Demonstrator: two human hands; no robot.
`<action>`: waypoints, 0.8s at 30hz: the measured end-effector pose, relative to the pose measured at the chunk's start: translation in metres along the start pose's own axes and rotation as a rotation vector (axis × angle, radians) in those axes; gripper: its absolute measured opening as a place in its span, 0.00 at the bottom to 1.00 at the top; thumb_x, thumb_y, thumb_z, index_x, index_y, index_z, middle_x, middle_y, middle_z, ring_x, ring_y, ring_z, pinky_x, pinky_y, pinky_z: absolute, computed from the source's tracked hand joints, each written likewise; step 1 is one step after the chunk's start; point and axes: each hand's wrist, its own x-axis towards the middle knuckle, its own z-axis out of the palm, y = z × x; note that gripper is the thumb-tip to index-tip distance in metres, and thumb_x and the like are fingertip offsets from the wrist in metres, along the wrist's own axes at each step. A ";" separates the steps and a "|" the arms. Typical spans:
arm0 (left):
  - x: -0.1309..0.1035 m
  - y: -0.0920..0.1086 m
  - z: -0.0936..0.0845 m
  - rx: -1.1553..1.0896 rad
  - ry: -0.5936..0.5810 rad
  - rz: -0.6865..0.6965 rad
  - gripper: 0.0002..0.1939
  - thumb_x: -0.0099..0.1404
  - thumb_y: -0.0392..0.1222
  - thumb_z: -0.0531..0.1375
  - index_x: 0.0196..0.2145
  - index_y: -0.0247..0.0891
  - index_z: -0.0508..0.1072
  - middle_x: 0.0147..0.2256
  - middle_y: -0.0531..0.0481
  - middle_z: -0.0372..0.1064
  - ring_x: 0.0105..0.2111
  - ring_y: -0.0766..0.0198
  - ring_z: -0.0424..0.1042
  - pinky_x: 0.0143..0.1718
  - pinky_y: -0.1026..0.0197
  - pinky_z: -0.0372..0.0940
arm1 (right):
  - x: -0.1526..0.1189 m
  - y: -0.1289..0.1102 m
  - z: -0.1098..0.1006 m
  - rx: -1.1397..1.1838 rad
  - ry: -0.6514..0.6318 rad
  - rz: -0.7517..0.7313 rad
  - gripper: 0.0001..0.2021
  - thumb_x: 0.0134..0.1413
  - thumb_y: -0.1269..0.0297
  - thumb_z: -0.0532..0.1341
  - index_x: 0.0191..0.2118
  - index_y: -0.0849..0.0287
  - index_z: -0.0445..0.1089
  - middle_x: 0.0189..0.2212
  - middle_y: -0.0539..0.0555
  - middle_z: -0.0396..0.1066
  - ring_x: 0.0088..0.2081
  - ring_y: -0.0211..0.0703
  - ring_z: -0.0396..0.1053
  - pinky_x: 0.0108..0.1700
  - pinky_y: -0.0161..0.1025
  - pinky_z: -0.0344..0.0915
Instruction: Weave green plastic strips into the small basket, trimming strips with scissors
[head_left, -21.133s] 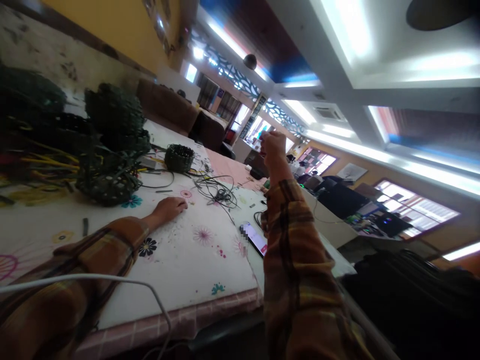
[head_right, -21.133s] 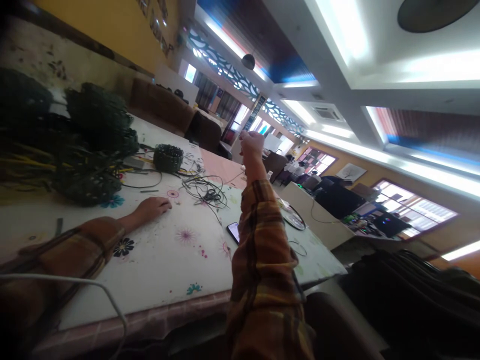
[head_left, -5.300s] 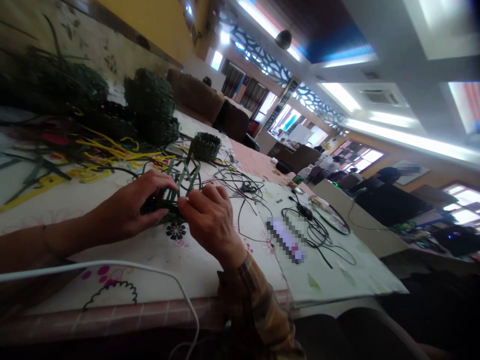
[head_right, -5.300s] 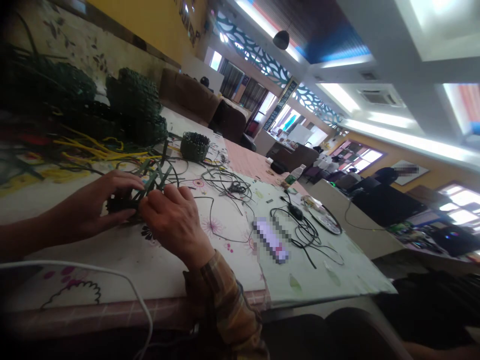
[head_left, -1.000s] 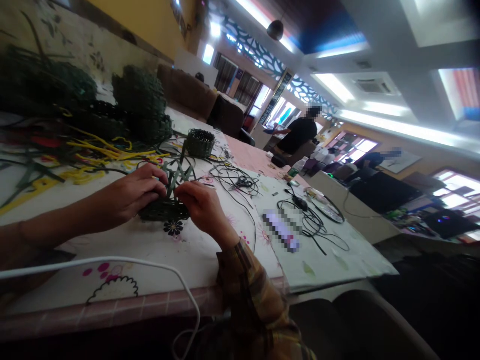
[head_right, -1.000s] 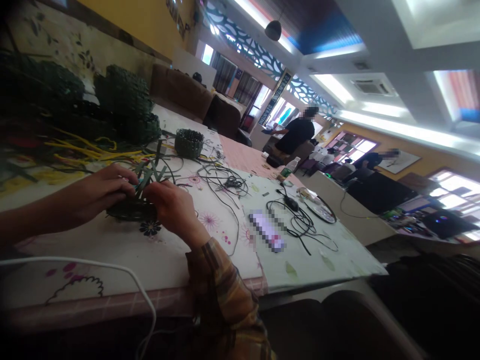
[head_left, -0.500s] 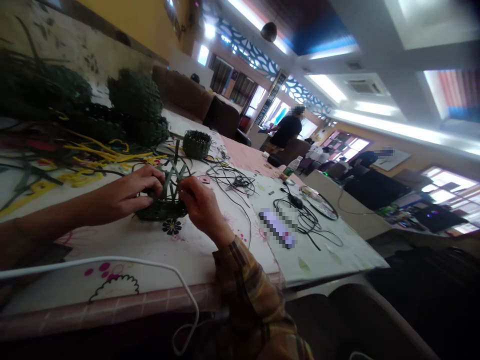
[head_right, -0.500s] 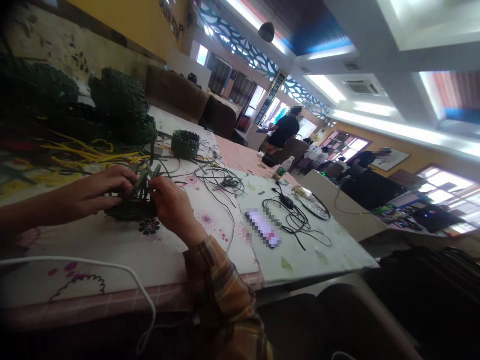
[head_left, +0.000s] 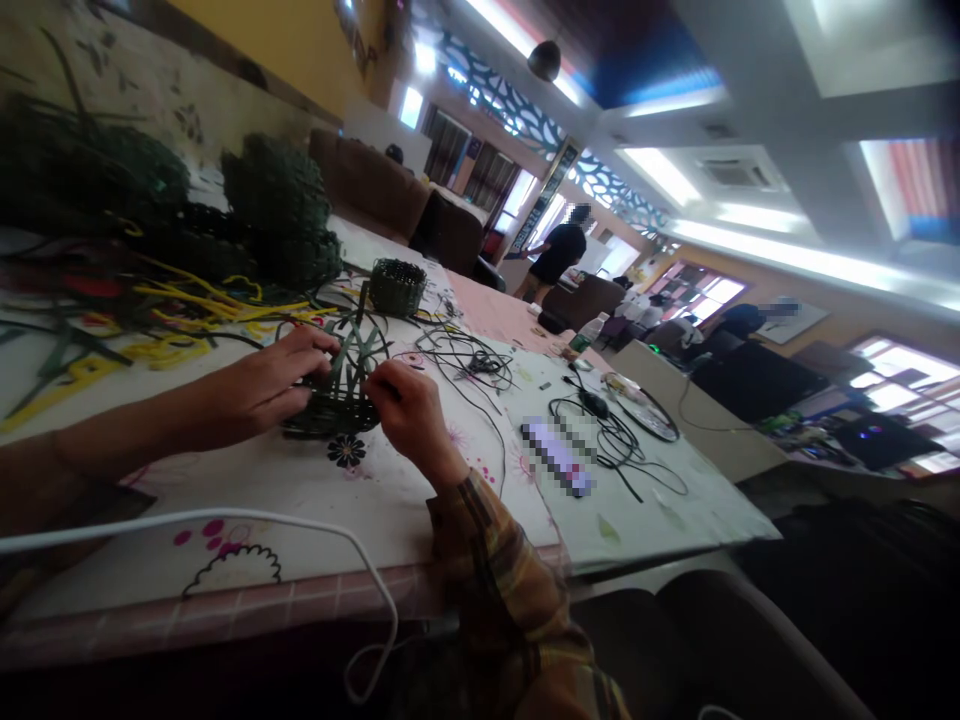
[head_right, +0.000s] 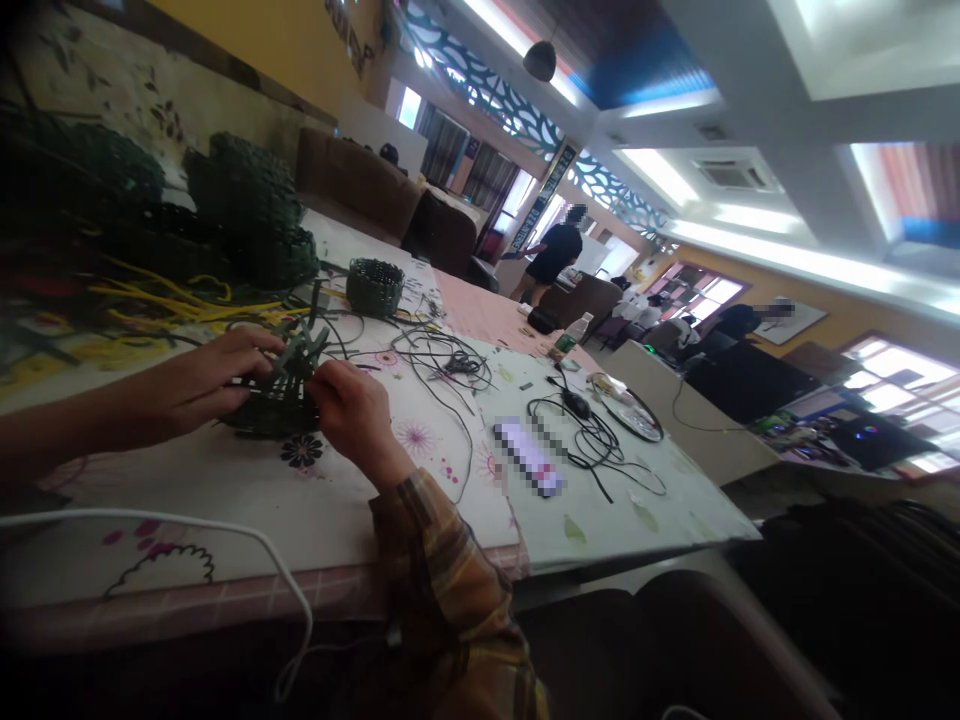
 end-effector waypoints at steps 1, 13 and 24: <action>0.000 -0.001 0.000 -0.010 0.008 -0.006 0.12 0.73 0.40 0.45 0.42 0.35 0.66 0.57 0.39 0.58 0.60 0.54 0.57 0.62 0.51 0.54 | 0.000 0.000 -0.001 -0.010 -0.014 -0.004 0.11 0.62 0.70 0.60 0.27 0.57 0.63 0.26 0.47 0.64 0.30 0.37 0.63 0.36 0.33 0.58; 0.000 -0.004 -0.011 -0.029 -0.010 0.020 0.16 0.73 0.48 0.52 0.41 0.37 0.75 0.51 0.44 0.66 0.52 0.56 0.66 0.56 0.54 0.61 | 0.003 -0.006 -0.013 -0.240 -0.008 -0.014 0.05 0.66 0.66 0.60 0.36 0.57 0.70 0.35 0.50 0.71 0.37 0.37 0.68 0.40 0.33 0.60; 0.005 0.003 -0.015 -0.110 -0.027 0.085 0.17 0.75 0.49 0.50 0.40 0.40 0.76 0.45 0.47 0.69 0.45 0.61 0.70 0.47 0.59 0.64 | 0.003 -0.008 -0.013 -0.448 -0.028 -0.090 0.11 0.70 0.66 0.55 0.38 0.55 0.74 0.35 0.50 0.70 0.39 0.38 0.66 0.40 0.35 0.57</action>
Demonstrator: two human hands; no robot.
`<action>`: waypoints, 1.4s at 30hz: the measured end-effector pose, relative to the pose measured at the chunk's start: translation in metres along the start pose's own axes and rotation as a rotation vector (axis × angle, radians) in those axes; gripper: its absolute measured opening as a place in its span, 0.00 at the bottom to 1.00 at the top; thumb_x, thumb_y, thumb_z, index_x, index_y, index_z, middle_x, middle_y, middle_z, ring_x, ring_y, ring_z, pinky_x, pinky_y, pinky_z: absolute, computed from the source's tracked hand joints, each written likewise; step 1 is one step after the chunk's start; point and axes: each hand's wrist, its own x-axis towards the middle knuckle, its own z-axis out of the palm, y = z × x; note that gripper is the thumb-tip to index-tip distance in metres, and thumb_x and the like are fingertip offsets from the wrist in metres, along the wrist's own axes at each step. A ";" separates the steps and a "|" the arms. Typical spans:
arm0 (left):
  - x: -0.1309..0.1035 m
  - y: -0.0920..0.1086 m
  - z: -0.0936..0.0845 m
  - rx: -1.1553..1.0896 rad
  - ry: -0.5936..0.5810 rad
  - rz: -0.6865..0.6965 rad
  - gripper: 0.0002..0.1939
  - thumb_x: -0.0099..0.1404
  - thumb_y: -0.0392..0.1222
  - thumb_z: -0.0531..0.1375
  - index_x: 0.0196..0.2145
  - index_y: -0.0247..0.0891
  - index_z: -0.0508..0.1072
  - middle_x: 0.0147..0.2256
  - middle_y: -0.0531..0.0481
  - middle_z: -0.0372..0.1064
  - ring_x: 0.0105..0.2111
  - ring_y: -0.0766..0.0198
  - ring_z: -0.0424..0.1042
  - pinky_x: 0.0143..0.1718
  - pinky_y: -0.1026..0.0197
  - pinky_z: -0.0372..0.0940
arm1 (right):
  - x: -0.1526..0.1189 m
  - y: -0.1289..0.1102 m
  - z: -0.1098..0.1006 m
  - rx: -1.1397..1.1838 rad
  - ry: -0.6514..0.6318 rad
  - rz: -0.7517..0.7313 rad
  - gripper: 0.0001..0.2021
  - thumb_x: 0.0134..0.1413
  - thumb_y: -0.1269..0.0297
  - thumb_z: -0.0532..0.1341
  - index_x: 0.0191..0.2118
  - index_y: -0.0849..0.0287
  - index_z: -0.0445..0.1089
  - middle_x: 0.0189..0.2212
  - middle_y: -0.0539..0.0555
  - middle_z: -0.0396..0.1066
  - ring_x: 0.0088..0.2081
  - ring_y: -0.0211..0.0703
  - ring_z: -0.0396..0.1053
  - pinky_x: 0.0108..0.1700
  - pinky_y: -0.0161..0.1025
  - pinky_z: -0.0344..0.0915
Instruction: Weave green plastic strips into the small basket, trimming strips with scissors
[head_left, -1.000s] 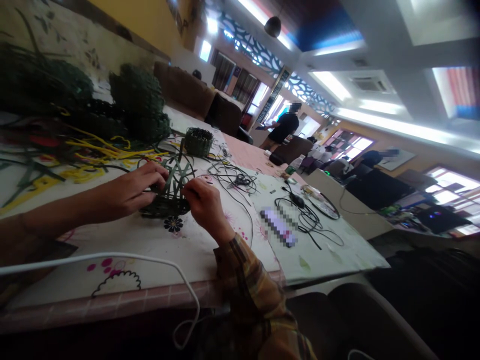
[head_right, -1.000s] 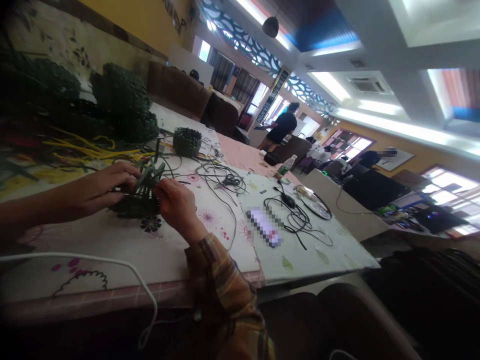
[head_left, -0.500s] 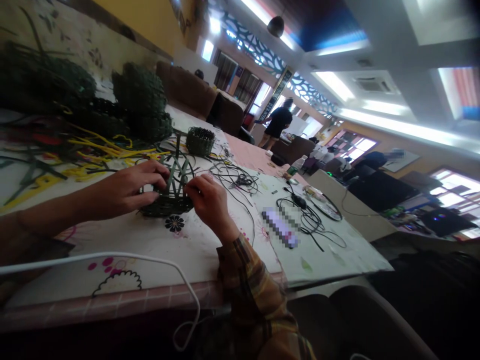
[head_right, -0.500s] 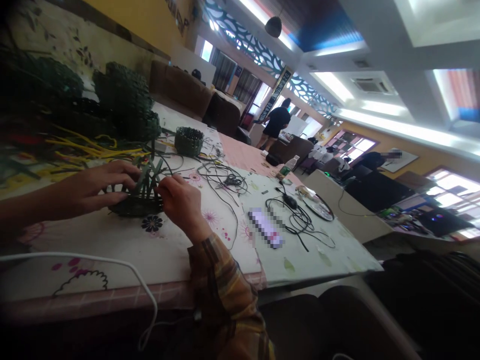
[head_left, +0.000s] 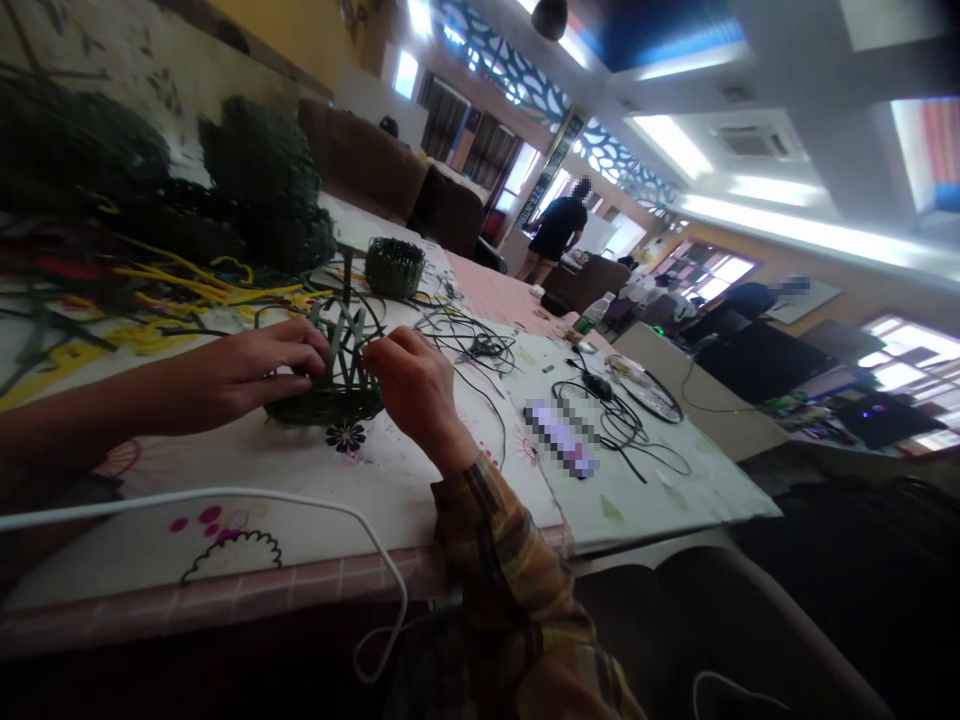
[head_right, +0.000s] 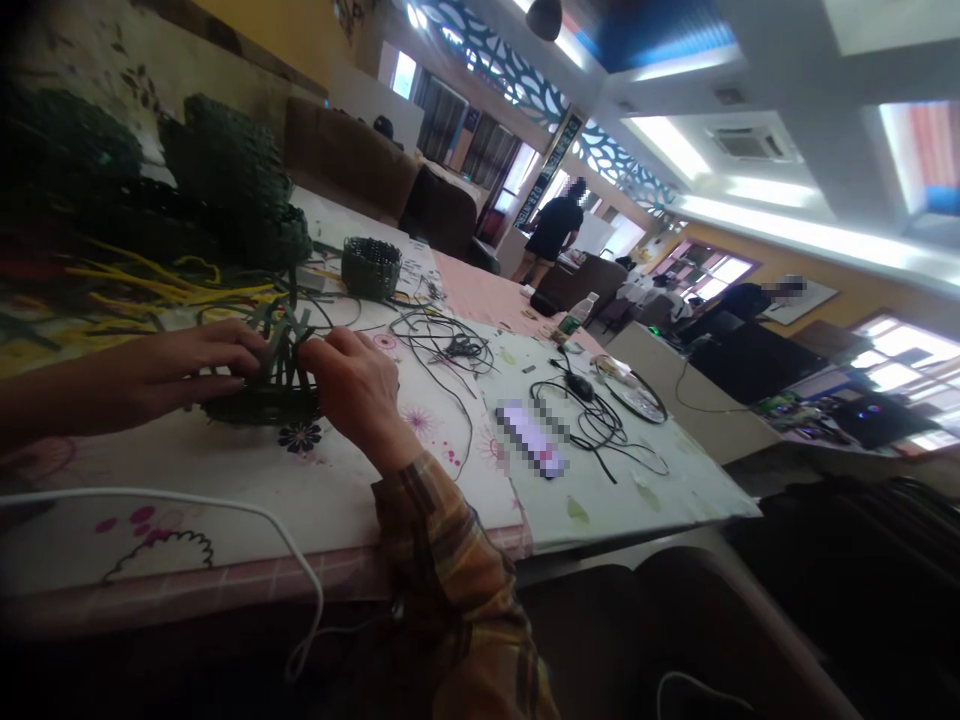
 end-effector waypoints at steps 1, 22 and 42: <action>0.000 0.000 -0.001 -0.003 -0.017 0.003 0.17 0.75 0.48 0.50 0.40 0.40 0.76 0.45 0.48 0.70 0.44 0.61 0.70 0.46 0.60 0.64 | 0.000 0.000 0.001 -0.015 0.000 -0.002 0.11 0.70 0.66 0.55 0.38 0.54 0.75 0.35 0.50 0.70 0.39 0.38 0.66 0.39 0.35 0.56; -0.002 -0.007 0.005 -0.020 -0.066 -0.088 0.19 0.75 0.51 0.48 0.41 0.38 0.75 0.47 0.45 0.68 0.47 0.59 0.67 0.51 0.58 0.62 | 0.001 -0.011 0.001 -0.028 -0.098 0.057 0.10 0.70 0.66 0.53 0.39 0.54 0.71 0.37 0.50 0.72 0.37 0.39 0.67 0.33 0.38 0.51; 0.001 -0.003 0.004 -0.060 -0.076 -0.101 0.21 0.75 0.52 0.47 0.40 0.37 0.74 0.45 0.45 0.67 0.46 0.60 0.67 0.51 0.58 0.62 | -0.003 -0.015 -0.003 -0.103 -0.138 0.021 0.12 0.64 0.76 0.50 0.41 0.54 0.68 0.40 0.51 0.66 0.31 0.39 0.61 0.29 0.40 0.43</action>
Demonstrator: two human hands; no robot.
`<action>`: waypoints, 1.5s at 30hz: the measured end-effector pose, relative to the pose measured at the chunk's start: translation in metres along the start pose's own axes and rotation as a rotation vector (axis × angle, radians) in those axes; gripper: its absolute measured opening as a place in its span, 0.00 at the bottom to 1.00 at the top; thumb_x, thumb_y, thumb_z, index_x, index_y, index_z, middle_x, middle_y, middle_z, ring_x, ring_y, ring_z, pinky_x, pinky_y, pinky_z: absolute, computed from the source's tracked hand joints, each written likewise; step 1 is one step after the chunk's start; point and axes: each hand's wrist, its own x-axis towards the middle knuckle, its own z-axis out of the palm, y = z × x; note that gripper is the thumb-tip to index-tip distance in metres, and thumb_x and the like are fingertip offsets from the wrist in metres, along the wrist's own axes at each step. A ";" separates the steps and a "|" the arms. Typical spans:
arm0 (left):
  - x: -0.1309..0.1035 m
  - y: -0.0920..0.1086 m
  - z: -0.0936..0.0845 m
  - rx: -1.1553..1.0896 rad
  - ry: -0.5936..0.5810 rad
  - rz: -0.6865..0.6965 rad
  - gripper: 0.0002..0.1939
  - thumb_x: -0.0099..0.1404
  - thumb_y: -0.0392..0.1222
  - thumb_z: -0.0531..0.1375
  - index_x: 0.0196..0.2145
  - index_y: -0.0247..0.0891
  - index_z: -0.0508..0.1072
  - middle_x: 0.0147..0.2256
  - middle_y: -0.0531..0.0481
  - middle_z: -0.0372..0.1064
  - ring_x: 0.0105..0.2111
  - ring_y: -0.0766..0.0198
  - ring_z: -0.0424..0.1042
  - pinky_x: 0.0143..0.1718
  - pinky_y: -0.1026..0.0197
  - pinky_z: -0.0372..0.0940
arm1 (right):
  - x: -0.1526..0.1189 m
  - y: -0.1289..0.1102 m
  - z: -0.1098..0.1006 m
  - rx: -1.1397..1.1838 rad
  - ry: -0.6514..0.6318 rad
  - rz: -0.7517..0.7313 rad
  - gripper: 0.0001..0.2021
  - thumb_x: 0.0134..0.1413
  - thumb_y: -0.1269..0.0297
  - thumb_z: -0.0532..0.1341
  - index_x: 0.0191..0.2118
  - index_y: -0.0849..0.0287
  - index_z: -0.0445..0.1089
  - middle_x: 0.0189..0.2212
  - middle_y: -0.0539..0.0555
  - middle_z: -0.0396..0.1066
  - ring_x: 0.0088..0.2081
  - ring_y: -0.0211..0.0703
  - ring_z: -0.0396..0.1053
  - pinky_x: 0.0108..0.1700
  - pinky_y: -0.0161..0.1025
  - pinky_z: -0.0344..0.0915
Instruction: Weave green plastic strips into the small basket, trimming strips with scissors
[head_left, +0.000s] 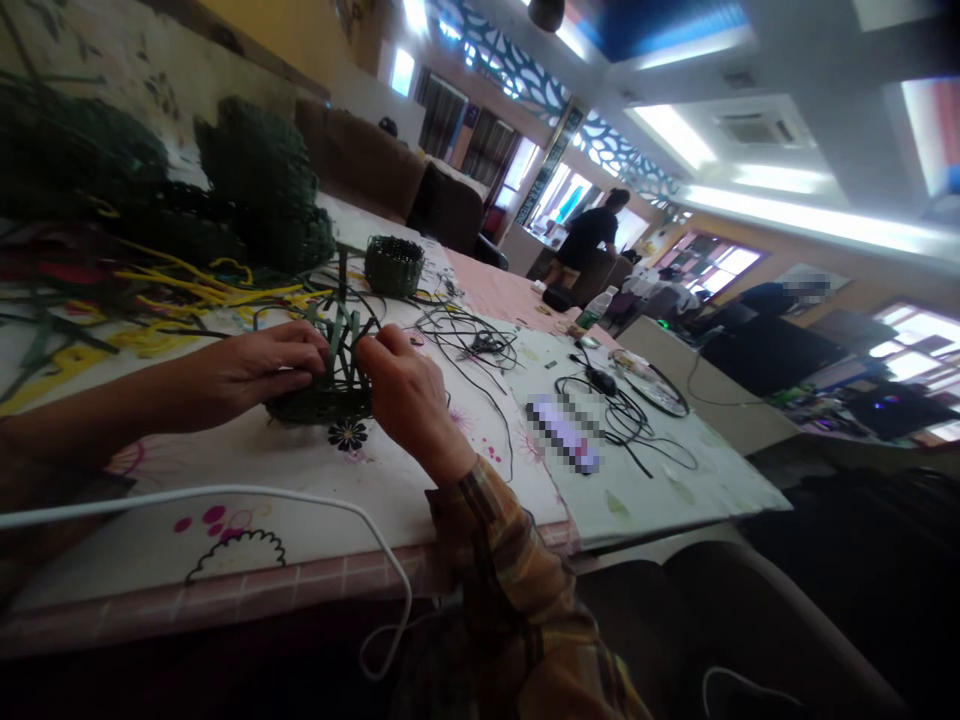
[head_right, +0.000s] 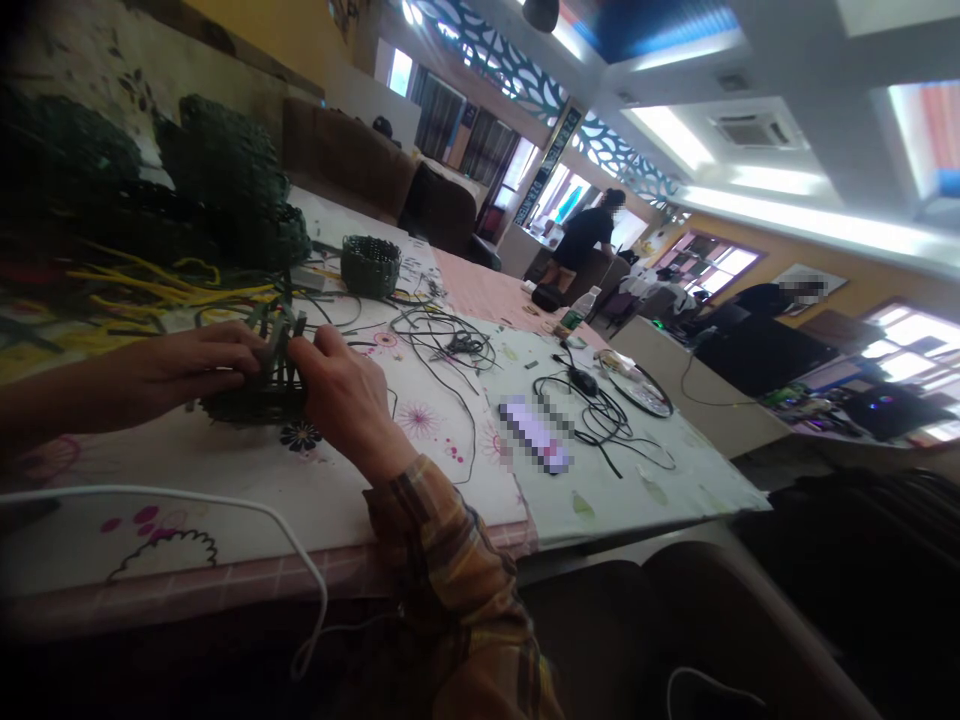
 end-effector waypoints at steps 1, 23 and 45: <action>0.000 0.001 0.000 -0.001 0.000 -0.003 0.21 0.75 0.52 0.47 0.39 0.37 0.74 0.45 0.45 0.67 0.45 0.60 0.67 0.50 0.58 0.62 | 0.000 0.000 0.000 -0.008 -0.002 -0.002 0.12 0.64 0.76 0.50 0.41 0.54 0.68 0.40 0.52 0.66 0.31 0.39 0.61 0.29 0.40 0.42; -0.004 -0.001 -0.007 0.000 -0.054 0.024 0.15 0.71 0.49 0.52 0.42 0.39 0.74 0.49 0.45 0.68 0.51 0.56 0.67 0.52 0.57 0.62 | 0.000 0.000 -0.006 -0.001 -0.067 0.007 0.10 0.63 0.74 0.52 0.41 0.52 0.67 0.39 0.50 0.67 0.29 0.40 0.61 0.28 0.42 0.40; -0.008 -0.009 -0.007 -0.049 -0.061 0.039 0.14 0.73 0.46 0.52 0.45 0.40 0.76 0.54 0.47 0.68 0.53 0.56 0.68 0.57 0.58 0.62 | -0.002 0.008 0.003 0.015 -0.013 -0.132 0.12 0.68 0.73 0.49 0.47 0.53 0.67 0.40 0.51 0.62 0.33 0.38 0.61 0.31 0.37 0.48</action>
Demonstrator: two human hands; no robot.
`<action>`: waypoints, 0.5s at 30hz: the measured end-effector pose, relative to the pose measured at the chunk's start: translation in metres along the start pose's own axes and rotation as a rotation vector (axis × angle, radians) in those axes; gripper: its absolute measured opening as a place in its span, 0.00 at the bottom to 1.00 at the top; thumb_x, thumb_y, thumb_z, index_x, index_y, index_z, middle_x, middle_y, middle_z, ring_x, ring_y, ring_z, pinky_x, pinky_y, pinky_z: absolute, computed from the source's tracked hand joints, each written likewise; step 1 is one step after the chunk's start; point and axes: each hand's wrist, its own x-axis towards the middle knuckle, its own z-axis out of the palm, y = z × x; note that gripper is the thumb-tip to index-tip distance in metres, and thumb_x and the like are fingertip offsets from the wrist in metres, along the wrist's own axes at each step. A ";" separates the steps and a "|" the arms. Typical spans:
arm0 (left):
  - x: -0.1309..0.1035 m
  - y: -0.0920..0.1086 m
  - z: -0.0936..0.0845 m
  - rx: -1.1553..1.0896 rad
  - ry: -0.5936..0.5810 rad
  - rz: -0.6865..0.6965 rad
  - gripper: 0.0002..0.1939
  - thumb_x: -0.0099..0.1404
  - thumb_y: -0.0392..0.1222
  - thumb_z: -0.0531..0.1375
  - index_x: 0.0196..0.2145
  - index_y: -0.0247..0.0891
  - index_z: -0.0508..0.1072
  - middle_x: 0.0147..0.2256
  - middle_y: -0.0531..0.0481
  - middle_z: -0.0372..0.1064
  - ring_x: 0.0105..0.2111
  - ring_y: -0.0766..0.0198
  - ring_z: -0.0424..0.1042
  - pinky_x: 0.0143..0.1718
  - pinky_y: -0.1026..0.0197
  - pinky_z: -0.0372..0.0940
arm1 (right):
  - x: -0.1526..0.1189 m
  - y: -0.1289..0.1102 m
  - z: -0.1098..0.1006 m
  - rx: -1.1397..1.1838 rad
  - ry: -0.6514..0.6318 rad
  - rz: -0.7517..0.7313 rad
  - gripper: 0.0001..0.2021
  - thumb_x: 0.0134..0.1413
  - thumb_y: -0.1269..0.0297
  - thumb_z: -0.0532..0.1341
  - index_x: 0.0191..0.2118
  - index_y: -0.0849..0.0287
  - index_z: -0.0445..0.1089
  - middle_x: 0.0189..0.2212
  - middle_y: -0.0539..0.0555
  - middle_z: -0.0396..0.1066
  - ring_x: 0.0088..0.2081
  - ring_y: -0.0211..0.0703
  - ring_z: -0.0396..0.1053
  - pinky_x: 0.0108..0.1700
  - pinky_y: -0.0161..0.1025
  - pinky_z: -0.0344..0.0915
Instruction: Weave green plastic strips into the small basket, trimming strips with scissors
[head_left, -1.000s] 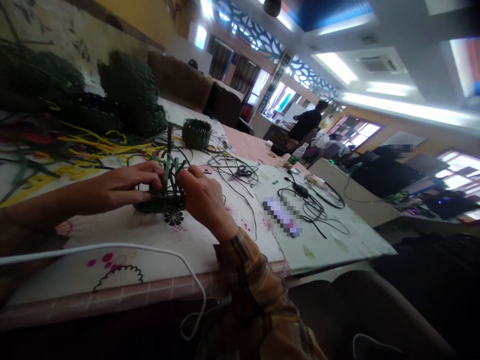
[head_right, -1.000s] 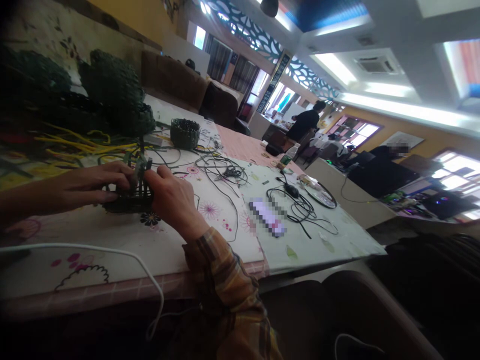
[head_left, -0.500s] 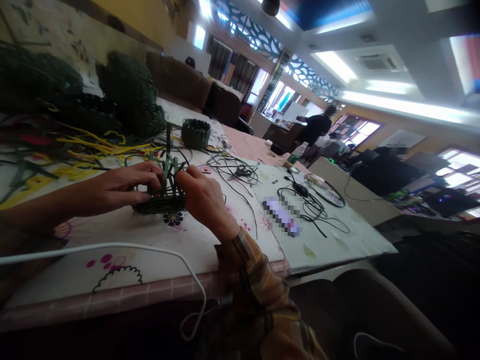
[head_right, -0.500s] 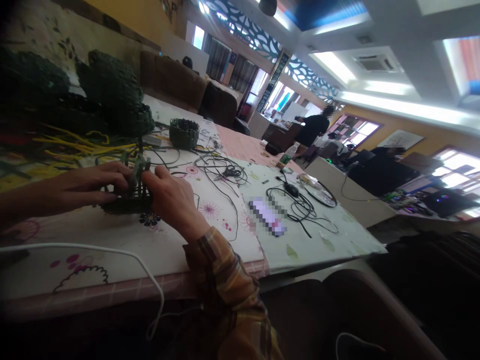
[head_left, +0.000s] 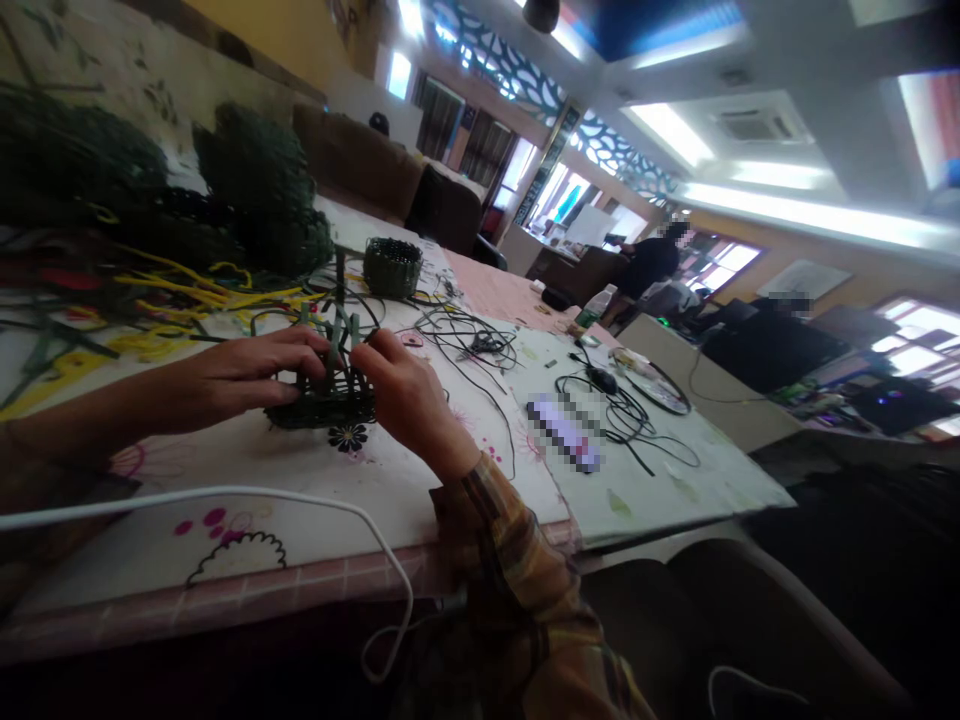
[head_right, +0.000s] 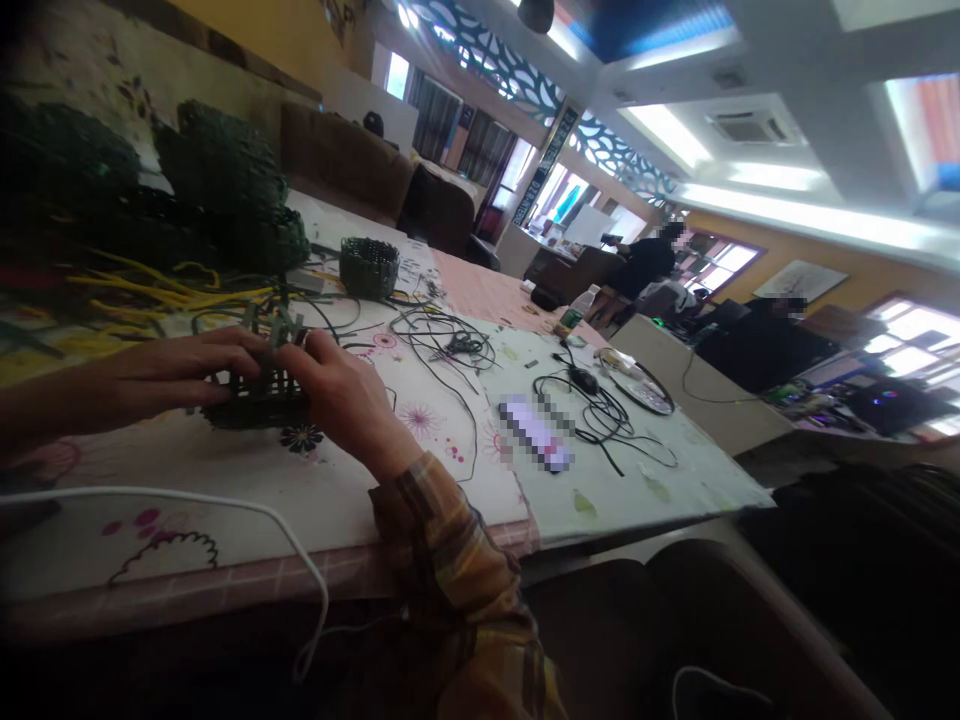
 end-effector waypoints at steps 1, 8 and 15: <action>0.000 -0.002 0.001 -0.005 0.006 0.009 0.14 0.73 0.47 0.52 0.44 0.40 0.76 0.54 0.47 0.68 0.53 0.56 0.68 0.57 0.58 0.62 | 0.000 0.000 -0.001 -0.008 0.005 -0.026 0.13 0.69 0.72 0.49 0.48 0.52 0.67 0.40 0.51 0.61 0.33 0.38 0.60 0.31 0.37 0.48; -0.001 -0.008 0.005 -0.027 0.031 -0.030 0.16 0.72 0.48 0.52 0.45 0.39 0.77 0.56 0.44 0.67 0.55 0.55 0.67 0.56 0.58 0.63 | -0.002 0.000 -0.004 -0.040 0.000 -0.106 0.15 0.72 0.70 0.46 0.53 0.51 0.66 0.39 0.51 0.62 0.33 0.39 0.59 0.31 0.37 0.50; -0.001 -0.008 0.006 -0.015 0.035 -0.043 0.16 0.71 0.48 0.53 0.46 0.39 0.76 0.58 0.44 0.67 0.57 0.52 0.66 0.58 0.55 0.63 | -0.003 0.001 0.002 0.041 0.031 -0.152 0.14 0.70 0.70 0.47 0.51 0.55 0.69 0.41 0.54 0.64 0.35 0.42 0.62 0.32 0.38 0.56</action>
